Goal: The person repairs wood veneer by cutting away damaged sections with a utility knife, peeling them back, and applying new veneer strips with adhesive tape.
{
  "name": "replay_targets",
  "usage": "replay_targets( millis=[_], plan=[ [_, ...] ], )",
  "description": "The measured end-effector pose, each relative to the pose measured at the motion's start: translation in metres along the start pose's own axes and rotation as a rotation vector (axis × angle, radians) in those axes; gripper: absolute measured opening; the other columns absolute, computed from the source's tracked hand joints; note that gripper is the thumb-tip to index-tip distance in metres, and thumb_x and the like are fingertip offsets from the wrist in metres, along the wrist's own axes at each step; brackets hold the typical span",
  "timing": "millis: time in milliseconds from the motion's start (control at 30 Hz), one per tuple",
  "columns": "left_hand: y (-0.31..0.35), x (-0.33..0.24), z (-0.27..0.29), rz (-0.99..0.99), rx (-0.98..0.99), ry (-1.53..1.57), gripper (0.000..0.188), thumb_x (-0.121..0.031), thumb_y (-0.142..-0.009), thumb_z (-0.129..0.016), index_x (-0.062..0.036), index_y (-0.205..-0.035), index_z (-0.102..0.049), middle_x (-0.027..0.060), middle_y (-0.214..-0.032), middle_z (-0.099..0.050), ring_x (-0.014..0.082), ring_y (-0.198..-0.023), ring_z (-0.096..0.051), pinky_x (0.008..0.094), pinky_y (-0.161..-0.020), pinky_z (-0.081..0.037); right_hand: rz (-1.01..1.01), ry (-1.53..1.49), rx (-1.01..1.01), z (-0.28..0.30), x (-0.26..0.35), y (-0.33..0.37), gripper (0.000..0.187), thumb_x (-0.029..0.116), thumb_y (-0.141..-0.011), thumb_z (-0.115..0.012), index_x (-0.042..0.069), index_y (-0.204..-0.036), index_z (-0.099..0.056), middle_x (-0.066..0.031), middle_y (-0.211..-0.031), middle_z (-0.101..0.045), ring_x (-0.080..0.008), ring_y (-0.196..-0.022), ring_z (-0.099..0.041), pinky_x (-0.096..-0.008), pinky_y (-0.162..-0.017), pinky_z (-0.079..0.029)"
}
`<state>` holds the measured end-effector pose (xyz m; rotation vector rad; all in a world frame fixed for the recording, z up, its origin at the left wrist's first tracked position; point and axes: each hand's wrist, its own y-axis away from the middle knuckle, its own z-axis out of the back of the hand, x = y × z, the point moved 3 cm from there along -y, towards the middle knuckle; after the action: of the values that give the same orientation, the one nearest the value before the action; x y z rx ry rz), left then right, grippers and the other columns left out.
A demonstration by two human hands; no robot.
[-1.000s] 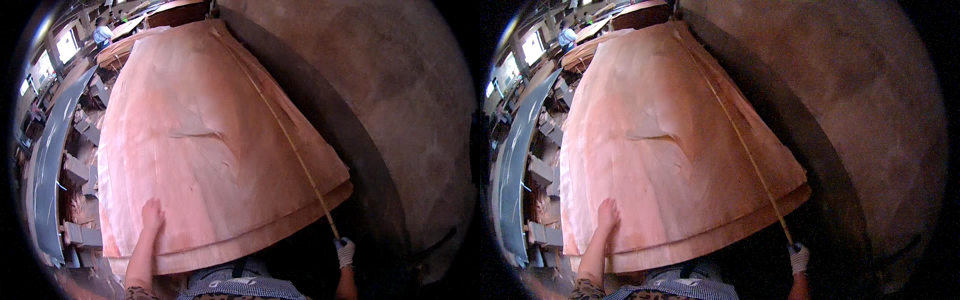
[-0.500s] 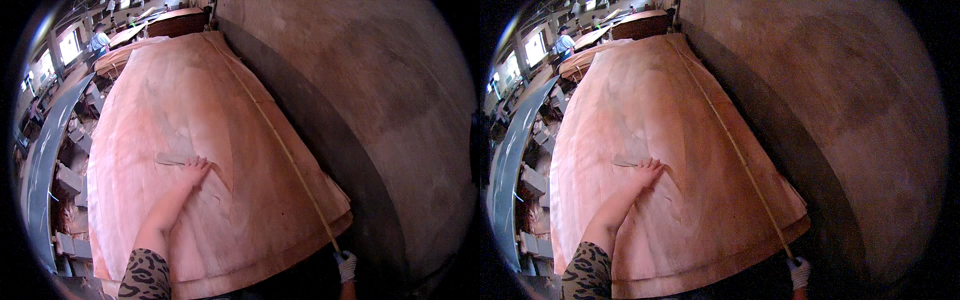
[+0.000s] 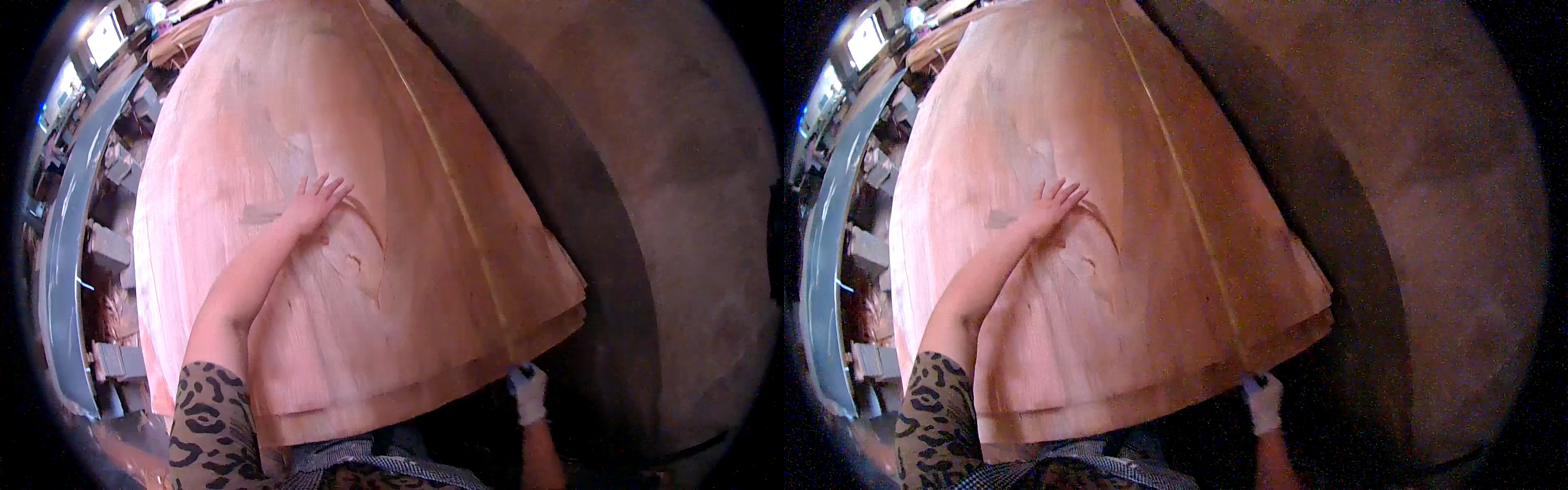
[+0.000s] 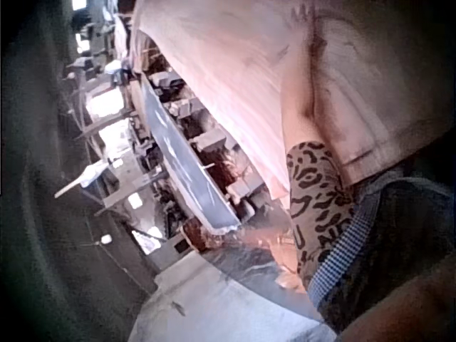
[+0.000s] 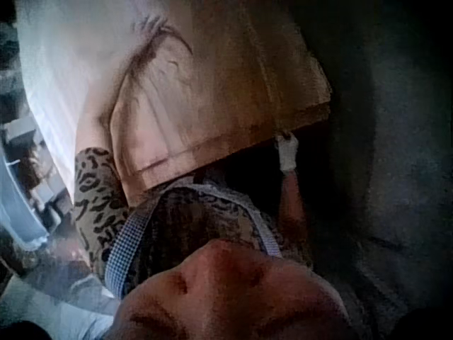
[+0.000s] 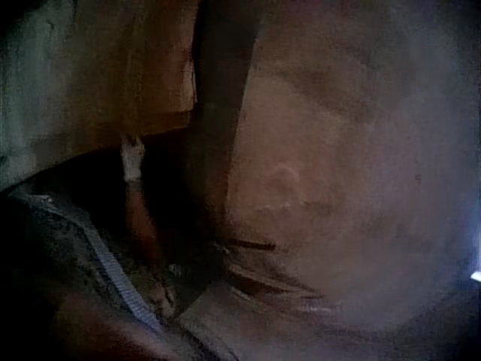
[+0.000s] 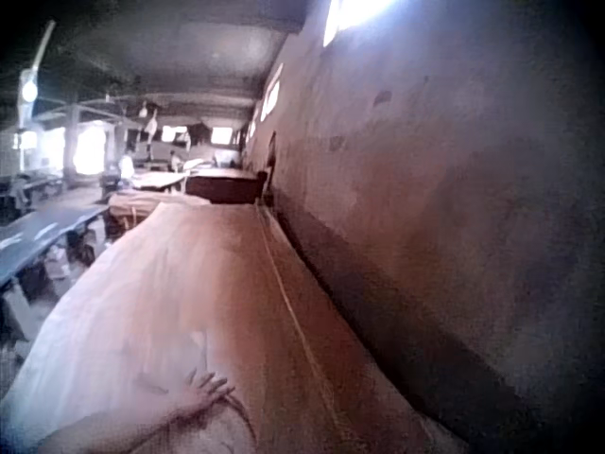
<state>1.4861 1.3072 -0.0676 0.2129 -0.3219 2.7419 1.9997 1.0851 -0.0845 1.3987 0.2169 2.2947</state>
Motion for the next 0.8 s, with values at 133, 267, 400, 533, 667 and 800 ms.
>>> replay_targets(
  millis=[133,267,400,533,667,800],
  plan=[
    [0.001,0.002,-0.001,0.018,0.236,0.028,0.068,-0.023,-0.070,-0.064,-0.0196,-0.131,-0.036,0.0070,-0.114,-0.048,0.0259,-0.116,-0.041,0.0574,-0.102,-0.020,-0.074,-0.252,0.235,-0.092,0.063,-0.011,0.013,0.016,-0.076,-0.065,0.006,-0.078,-0.058,0.0005,-0.065,-0.054,-0.0090,-0.056,-0.048,-0.0239,-0.049,-0.039],
    [0.015,-0.004,0.009,-0.080,0.158,0.028,0.040,-0.020,-0.070,-0.061,-0.0160,-0.109,-0.054,0.0056,-0.098,-0.050,0.0244,-0.106,-0.046,0.0501,-0.103,-0.025,-0.166,-0.273,0.450,-0.155,0.054,-0.028,0.021,0.021,-0.077,-0.066,0.004,-0.084,-0.058,-0.0024,-0.069,-0.058,-0.0115,-0.058,-0.052,-0.0251,-0.052,-0.043],
    [0.027,-0.007,0.016,-0.196,0.110,0.029,0.010,-0.012,-0.075,-0.050,-0.0084,-0.081,-0.057,0.0067,-0.089,-0.055,0.0235,-0.095,-0.053,0.0405,-0.096,-0.034,-0.100,-0.210,0.465,-0.177,0.032,-0.039,0.018,0.019,-0.078,-0.065,0.003,-0.085,-0.059,-0.0061,-0.073,-0.062,-0.0147,-0.058,-0.057,-0.0268,-0.052,-0.046],
    [0.010,-0.004,0.010,-0.108,0.130,0.046,0.008,-0.012,-0.075,-0.050,-0.0066,-0.078,-0.054,0.0103,-0.075,-0.060,0.0259,-0.079,-0.060,0.0410,-0.081,-0.043,0.027,-0.138,0.390,-0.178,0.012,-0.050,0.019,0.017,-0.079,-0.064,0.002,-0.090,-0.057,-0.0042,-0.076,-0.060,-0.0137,-0.063,-0.056,-0.0264,-0.056,-0.045],
    [0.010,0.033,0.010,0.234,0.148,-0.087,0.015,-0.015,-0.078,-0.049,-0.0076,-0.086,-0.059,0.0126,-0.075,-0.063,0.0266,-0.074,-0.062,0.0411,-0.065,-0.047,-0.031,-0.155,0.461,-0.178,0.011,-0.052,0.020,0.016,-0.080,-0.063,0.002,-0.092,-0.056,-0.0030,-0.076,-0.060,-0.0131,-0.064,-0.054,-0.0256,-0.057,-0.044],
    [0.095,0.112,0.039,0.535,-0.002,-0.232,0.017,-0.012,-0.079,-0.047,-0.0093,-0.090,-0.059,0.0135,-0.078,-0.062,0.0287,-0.075,-0.061,0.0411,-0.067,-0.047,-0.011,-0.155,0.432,-0.176,0.054,-0.023,0.024,0.020,-0.078,-0.065,0.000,-0.090,-0.057,-0.0046,-0.076,-0.059,-0.0142,-0.065,-0.053,-0.0281,-0.059,-0.045]
  ],
)
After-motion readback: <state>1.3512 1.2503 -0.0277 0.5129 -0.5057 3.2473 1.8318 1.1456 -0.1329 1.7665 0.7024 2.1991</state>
